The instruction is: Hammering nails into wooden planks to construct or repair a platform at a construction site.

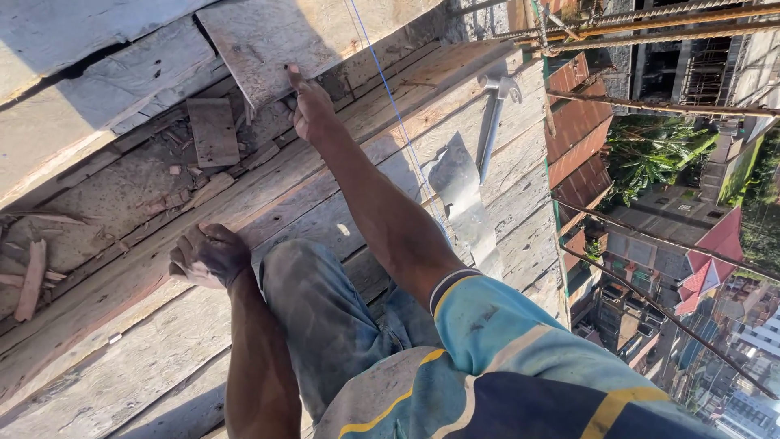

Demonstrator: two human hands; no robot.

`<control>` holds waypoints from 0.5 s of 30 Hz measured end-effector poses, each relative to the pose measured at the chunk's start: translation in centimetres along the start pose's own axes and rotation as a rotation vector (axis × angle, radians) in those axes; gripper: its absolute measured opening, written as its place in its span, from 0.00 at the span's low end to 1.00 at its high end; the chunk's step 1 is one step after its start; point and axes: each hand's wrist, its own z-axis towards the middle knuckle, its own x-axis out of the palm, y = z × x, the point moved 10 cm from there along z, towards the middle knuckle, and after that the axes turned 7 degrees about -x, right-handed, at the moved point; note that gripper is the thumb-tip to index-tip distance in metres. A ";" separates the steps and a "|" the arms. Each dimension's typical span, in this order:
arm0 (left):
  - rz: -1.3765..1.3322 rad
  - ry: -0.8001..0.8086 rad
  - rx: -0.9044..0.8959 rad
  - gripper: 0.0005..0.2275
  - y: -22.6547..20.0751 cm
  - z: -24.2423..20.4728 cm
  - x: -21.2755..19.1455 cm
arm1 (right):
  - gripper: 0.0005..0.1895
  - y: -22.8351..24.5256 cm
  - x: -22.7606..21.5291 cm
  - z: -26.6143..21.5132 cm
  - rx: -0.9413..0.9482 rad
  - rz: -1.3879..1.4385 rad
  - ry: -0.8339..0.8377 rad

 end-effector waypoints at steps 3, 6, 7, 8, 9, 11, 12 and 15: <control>-0.028 -0.024 -0.008 0.13 0.0 0.2 -0.2 | 0.51 -0.1 -0.3 -0.3 0.039 -0.036 -0.037; 0.004 0.009 -0.018 0.13 0.4 -0.1 -0.1 | 0.46 -0.4 0.0 0.4 -0.005 0.013 -0.014; 0.003 0.009 -0.015 0.13 0.3 -0.1 -0.4 | 0.43 -0.7 -0.1 0.6 0.000 0.008 -0.026; -0.004 0.007 -0.010 0.13 -0.1 0.1 -0.5 | 0.41 -0.4 -0.2 0.9 -0.002 0.005 -0.038; -0.009 0.005 -0.008 0.13 -0.3 0.0 -0.1 | 0.41 -0.2 -0.4 1.3 -0.007 0.007 -0.039; 0.007 0.001 -0.012 0.13 0.2 -0.1 0.1 | 0.38 -0.8 -0.5 1.4 -0.018 0.000 0.004; 0.008 -0.002 -0.017 0.13 0.1 0.0 0.2 | 0.38 -0.5 -0.2 1.4 -0.017 -0.004 0.009; -0.012 0.006 -0.007 0.14 0.7 -0.3 -0.3 | 0.42 -1.5 -0.6 1.2 -0.016 0.009 -0.006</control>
